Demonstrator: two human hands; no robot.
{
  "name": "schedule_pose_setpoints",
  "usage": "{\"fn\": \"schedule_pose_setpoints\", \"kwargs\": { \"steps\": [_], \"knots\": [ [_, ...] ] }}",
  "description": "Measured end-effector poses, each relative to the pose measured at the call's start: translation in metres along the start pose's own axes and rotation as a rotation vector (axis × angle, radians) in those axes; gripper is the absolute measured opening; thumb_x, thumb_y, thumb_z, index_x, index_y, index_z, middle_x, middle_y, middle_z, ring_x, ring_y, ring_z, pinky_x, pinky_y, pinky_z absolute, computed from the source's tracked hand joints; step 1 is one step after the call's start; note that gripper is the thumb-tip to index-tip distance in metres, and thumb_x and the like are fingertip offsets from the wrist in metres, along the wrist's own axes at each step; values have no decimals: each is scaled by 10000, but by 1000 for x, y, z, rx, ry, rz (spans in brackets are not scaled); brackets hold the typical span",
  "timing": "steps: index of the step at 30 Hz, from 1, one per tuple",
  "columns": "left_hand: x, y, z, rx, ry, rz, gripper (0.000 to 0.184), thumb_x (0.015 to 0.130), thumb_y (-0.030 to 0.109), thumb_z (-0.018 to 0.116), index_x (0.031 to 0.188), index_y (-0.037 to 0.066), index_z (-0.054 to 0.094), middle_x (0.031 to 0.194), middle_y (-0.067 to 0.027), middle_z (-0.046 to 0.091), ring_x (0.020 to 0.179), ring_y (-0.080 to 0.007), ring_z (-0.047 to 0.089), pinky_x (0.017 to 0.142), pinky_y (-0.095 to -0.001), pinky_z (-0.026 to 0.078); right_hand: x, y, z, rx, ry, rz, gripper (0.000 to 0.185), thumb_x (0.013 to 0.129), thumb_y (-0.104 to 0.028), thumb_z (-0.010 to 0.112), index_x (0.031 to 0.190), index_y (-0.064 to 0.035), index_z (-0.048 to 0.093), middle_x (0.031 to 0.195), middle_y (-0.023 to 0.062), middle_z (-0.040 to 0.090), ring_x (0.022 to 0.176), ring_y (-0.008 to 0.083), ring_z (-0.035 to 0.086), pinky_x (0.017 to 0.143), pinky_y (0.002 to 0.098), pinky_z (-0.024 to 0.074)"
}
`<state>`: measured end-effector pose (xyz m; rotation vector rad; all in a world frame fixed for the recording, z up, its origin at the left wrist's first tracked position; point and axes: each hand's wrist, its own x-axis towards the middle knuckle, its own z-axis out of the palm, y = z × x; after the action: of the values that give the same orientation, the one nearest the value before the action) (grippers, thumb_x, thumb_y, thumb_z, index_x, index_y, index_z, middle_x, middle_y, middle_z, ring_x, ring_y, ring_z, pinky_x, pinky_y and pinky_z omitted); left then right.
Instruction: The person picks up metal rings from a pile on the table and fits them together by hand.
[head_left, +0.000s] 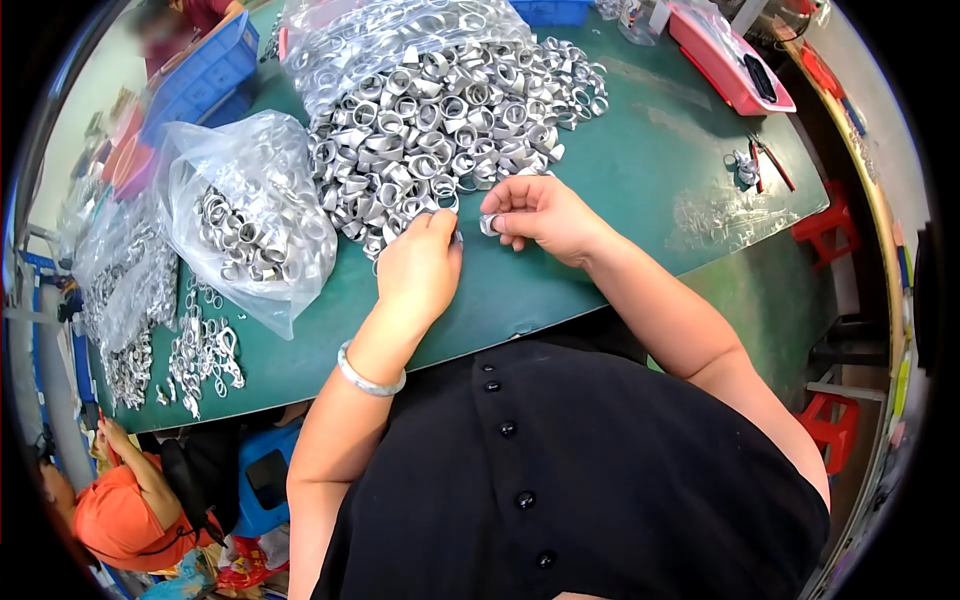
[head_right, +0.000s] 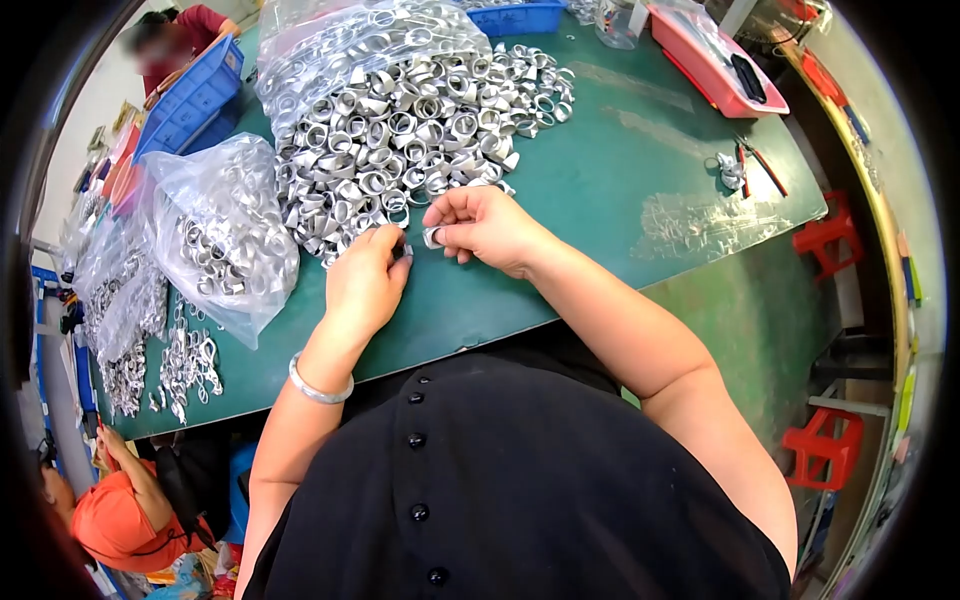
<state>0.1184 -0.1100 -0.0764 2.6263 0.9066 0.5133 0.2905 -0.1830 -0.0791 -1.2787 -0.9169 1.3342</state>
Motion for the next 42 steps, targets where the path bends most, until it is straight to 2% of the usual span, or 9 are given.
{"fn": "schedule_pose_setpoints", "kwargs": {
  "steps": [6, 10, 14, 21, 26, 29, 32, 36, 42],
  "knots": [
    [-12, -2, -5, -354, 107, 30, 232, 676, 35, 652, 869, 46, 523, 810, -83, 513, 666, -206, 563, 572, -298, 454, -11, 4, -2, 316, -113, -16, 152, 807, 18, 537, 957, -12, 543, 801, 37, 577, 682, 104, 560, 598, 223, 464],
    [-22, 2, -3, -1078, 52, -123, 266, 752, -61, 588, 989, 8, 489, 918, -51, 537, 808, -103, 545, 684, -212, 459, -18, 1, 4, 351, -129, -73, 145, 809, 16, 536, 949, -19, 553, 802, 39, 585, 698, 111, 569, 612, 232, 469],
    [-29, 10, -10, -1184, 87, -53, 449, 761, -88, 562, 1173, -4, 404, 1054, -94, 500, 933, -144, 532, 807, -257, 455, -22, -5, 12, 297, -132, -179, 156, 809, 19, 531, 957, -24, 556, 831, 38, 592, 724, 104, 564, 629, 235, 468],
    [-32, 7, -9, -1157, 135, 95, 516, 751, -92, 569, 1220, 9, 381, 1093, -110, 488, 1008, -181, 515, 858, -304, 449, -26, -6, 23, 186, -127, -341, 194, 821, 8, 545, 1014, -4, 530, 893, 47, 583, 806, 102, 564, 683, 237, 468],
    [-38, 7, -7, -1235, 138, 36, 511, 749, -88, 566, 1220, 11, 394, 1101, -114, 491, 1021, -196, 515, 874, -340, 444, -27, -5, 30, 94, -116, -429, 209, 823, 49, 516, 1027, 6, 522, 922, 46, 577, 847, 98, 558, 731, 240, 460],
    [-41, 14, -10, -1538, 61, -157, 450, 781, -38, 549, 1208, 9, 412, 1102, -103, 497, 1010, -193, 519, 871, -335, 443, -27, -6, 36, -39, -104, -452, 217, 800, 85, 494, 994, -5, 531, 906, 38, 588, 844, 89, 560, 746, 252, 472],
    [-45, 6, -7, -1942, -193, -420, 359, 824, 32, 513, 1175, 9, 447, 1085, -94, 514, 978, -189, 532, 858, -321, 449, -27, -12, 39, -348, -191, -518, 246, 785, 34, 556, 1026, -4, 528, 907, 40, 573, 764, 91, 557, 681, 233, 457],
    [-51, -5, -8, -1945, -285, -628, 246, 848, 91, 508, 1082, 15, 520, 933, -78, 575, 815, -156, 565, 686, -266, 472, -9, -10, 36, -517, -23, -533, 214, 769, 10, 577, 980, -21, 562, 870, 43, 574, 710, 96, 554, 617, 229, 447],
    [-46, -11, -14, -1522, -3, -653, 123, 821, 119, 582, 901, 27, 591, 683, -8, 561, 557, -77, 498, 475, -190, 372, 26, -4, 35, -1080, 142, -525, 191, 717, -136, 631, 873, -32, 596, 801, 124, 589, 732, 284, 585, 648, 373, 466]
  ]
}}
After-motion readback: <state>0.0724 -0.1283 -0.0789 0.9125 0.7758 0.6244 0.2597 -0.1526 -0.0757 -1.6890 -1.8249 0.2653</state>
